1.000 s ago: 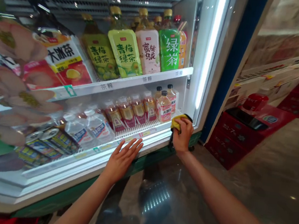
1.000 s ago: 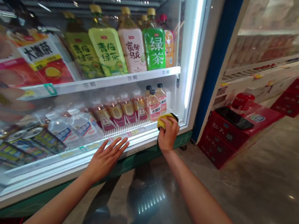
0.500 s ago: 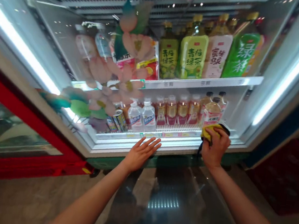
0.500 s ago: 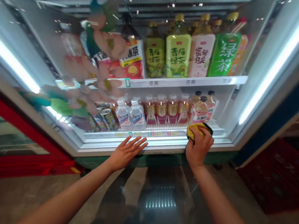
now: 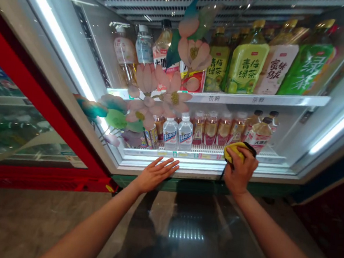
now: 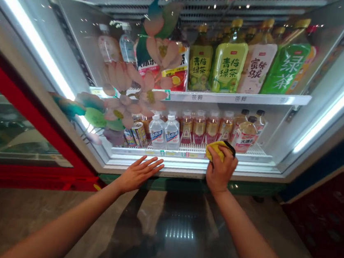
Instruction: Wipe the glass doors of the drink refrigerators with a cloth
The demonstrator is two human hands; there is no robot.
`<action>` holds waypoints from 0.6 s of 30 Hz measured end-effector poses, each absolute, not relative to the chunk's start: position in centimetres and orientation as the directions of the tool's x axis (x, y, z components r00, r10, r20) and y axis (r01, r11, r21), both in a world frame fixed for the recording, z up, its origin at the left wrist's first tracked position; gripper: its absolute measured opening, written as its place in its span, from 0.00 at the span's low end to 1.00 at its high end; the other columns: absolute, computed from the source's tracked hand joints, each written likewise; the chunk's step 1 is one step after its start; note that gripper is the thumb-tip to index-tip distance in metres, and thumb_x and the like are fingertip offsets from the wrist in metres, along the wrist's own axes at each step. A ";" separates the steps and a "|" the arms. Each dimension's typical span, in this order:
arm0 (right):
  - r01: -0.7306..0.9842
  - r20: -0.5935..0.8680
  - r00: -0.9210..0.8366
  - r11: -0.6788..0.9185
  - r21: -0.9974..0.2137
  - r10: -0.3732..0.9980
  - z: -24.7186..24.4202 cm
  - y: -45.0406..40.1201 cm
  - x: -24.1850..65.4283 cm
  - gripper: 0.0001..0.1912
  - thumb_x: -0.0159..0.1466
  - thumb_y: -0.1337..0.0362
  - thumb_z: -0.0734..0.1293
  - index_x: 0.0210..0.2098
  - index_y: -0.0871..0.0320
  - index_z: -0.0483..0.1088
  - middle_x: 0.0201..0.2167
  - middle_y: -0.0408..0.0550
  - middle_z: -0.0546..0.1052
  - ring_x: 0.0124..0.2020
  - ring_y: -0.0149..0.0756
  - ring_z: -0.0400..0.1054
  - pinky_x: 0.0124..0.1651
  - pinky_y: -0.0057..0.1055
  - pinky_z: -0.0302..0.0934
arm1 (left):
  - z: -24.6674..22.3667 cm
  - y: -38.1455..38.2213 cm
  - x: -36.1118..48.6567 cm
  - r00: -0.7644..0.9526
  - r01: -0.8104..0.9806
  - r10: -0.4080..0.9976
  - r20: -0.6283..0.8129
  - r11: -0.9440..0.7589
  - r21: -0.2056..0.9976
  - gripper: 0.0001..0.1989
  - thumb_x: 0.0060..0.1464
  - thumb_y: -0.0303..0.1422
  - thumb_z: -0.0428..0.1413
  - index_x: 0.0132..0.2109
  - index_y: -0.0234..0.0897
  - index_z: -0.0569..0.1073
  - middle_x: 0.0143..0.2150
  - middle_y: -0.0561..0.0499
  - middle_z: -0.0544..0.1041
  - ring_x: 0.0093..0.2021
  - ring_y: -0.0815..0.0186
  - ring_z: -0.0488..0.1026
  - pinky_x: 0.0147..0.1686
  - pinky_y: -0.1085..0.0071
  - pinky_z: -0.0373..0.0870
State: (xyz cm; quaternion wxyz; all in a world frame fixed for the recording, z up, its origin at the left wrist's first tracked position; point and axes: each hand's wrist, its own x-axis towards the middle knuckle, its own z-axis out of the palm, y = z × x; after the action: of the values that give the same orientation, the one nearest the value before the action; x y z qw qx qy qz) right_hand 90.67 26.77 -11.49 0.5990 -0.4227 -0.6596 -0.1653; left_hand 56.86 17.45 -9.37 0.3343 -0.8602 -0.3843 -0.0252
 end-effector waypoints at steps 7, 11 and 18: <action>0.725 0.885 -0.344 0.688 0.038 0.314 -12.3 26.0 90.0 0.26 0.63 0.73 0.64 0.52 0.38 0.76 0.50 0.43 0.76 0.52 0.43 0.65 0.52 0.41 0.59 | -10.5 18.7 56.5 0.730 0.680 0.534 0.427 -0.509 -0.527 0.31 0.63 0.27 0.49 0.72 0.41 0.59 0.70 0.49 0.66 0.74 0.65 0.55 0.75 0.58 0.34; 0.787 0.912 -0.076 0.585 -0.193 0.403 -8.8 26.3 91.5 0.23 0.60 0.72 0.63 0.52 0.49 0.75 0.51 0.51 0.70 0.53 0.46 0.64 0.55 0.46 0.60 | -11.1 19.0 55.3 0.723 0.691 0.502 0.474 -0.539 -0.482 0.32 0.62 0.25 0.48 0.72 0.42 0.59 0.70 0.51 0.68 0.73 0.65 0.56 0.75 0.60 0.37; 0.790 0.892 0.132 0.498 -0.358 0.431 -8.1 24.3 82.1 0.24 0.61 0.71 0.62 0.56 0.51 0.70 0.55 0.56 0.66 0.57 0.51 0.62 0.60 0.53 0.56 | -12.4 19.6 53.4 0.688 0.721 0.462 0.561 -0.527 -0.450 0.33 0.62 0.24 0.48 0.72 0.46 0.58 0.68 0.54 0.70 0.71 0.69 0.60 0.76 0.65 0.38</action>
State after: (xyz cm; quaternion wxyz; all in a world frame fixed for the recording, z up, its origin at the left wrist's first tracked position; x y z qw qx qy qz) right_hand 82.09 24.31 -8.08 0.5821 -0.4767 -0.6405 -0.1540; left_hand 53.36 19.61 -12.37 0.3409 -0.8530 -0.3465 -0.1901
